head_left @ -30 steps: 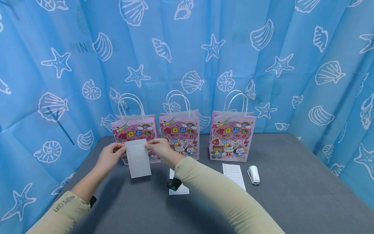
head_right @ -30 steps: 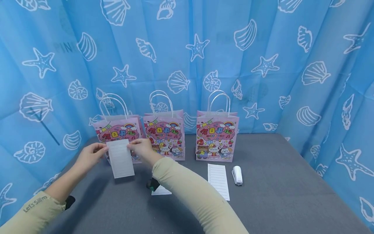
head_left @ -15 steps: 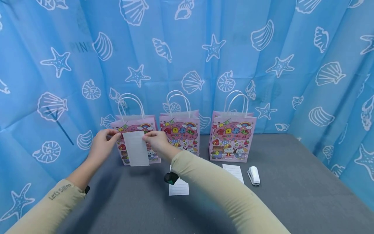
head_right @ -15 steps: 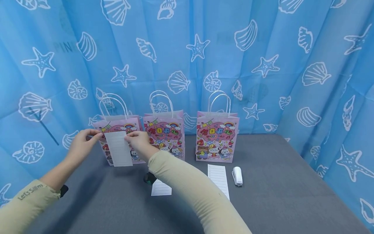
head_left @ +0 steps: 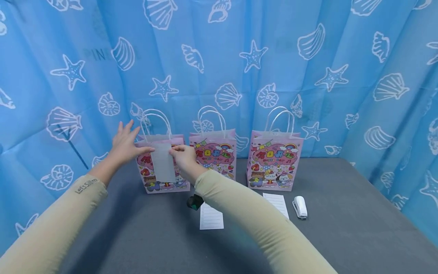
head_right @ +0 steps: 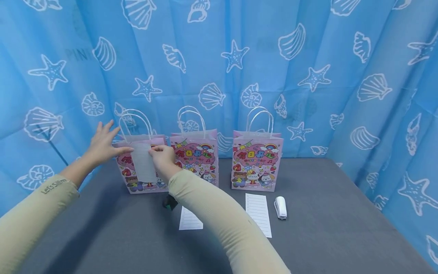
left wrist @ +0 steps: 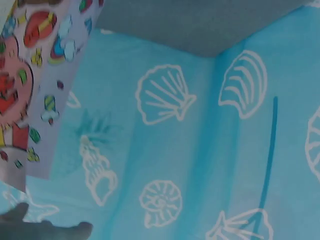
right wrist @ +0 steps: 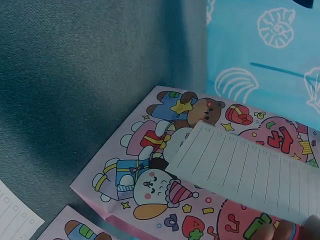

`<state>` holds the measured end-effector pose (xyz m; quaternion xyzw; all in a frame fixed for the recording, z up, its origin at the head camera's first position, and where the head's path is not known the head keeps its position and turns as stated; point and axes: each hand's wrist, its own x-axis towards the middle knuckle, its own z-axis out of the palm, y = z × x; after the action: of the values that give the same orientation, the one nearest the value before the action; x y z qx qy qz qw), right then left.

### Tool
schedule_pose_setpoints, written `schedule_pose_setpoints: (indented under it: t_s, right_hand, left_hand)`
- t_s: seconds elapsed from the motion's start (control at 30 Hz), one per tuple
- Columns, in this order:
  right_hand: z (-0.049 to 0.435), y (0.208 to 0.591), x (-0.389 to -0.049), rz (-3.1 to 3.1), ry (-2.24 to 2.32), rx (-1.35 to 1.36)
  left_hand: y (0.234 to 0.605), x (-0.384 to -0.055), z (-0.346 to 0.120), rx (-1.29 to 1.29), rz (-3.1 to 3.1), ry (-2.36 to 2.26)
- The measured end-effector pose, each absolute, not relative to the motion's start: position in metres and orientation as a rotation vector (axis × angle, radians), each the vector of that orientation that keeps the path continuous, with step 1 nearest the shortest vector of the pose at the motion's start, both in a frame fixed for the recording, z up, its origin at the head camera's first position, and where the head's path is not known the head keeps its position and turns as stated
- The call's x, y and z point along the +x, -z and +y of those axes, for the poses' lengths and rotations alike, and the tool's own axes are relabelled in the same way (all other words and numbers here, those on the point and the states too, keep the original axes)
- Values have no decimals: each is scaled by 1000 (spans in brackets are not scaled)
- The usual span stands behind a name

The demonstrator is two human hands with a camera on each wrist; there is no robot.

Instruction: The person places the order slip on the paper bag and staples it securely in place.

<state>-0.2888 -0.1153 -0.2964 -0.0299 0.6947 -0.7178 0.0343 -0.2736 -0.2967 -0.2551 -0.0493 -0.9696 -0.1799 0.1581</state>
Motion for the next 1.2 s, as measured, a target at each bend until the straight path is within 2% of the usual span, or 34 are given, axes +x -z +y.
schedule_pose_setpoints:
  t_s: [0.27, 0.6, 0.93, 1.2]
  right_hand:
    - [-120, 296, -293, 2188, 2224, -94]
    - [-122, 296, -294, 2248, 2200, -116]
    - [-120, 281, -305, 2907, 1837, -591]
    - [-118, 270, -307, 2935, 1489, -633]
  left_hand:
    - [248, -292, -299, -84, -2922, 546]
    - [254, -301, -304, -146, -2907, 648]
    - [264, -302, -306, -238, -2796, 872]
    - [263, -302, -310, -242, -2829, 1051]
